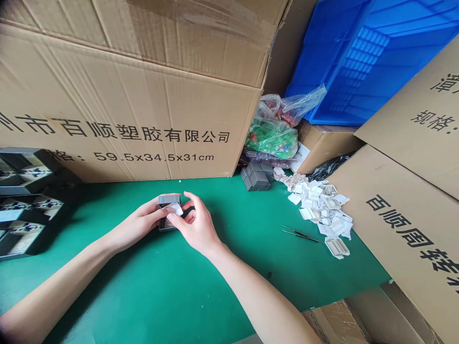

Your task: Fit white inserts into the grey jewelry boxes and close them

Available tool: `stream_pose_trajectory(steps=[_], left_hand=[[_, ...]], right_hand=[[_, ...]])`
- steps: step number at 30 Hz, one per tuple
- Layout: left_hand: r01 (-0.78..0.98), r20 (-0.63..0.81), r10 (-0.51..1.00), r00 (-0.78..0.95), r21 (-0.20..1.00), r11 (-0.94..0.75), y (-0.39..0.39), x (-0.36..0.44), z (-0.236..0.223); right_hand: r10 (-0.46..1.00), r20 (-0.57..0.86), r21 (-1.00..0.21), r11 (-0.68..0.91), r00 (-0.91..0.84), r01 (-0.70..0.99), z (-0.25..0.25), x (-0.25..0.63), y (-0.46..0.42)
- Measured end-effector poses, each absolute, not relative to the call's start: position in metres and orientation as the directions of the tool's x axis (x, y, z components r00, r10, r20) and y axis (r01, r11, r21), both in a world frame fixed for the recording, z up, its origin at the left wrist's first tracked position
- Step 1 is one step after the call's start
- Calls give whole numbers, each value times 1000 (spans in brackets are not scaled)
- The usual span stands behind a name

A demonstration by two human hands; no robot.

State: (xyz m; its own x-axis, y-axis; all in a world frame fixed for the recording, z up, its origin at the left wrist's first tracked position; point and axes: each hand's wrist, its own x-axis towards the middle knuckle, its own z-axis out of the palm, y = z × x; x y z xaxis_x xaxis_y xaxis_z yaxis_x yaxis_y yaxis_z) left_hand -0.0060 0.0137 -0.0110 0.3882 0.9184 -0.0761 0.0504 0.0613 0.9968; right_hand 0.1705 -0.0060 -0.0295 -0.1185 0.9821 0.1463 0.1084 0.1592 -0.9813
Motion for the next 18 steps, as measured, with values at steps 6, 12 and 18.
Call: stream_pose_trajectory(steps=[6, 12, 18], left_hand=[[65, -96, 922, 375, 995, 77, 16, -7, -15], [158, -82, 924, 373, 987, 24, 13, -6, -8], [259, -66, 924, 377, 965, -36, 9, -4, 2]], right_hand=[[850, 527, -764, 482, -16, 428, -27, 178, -11], [760, 597, -504, 606, -259, 616, -27, 185, -8], [788, 498, -449, 592, -363, 669, -25, 191, -6]])
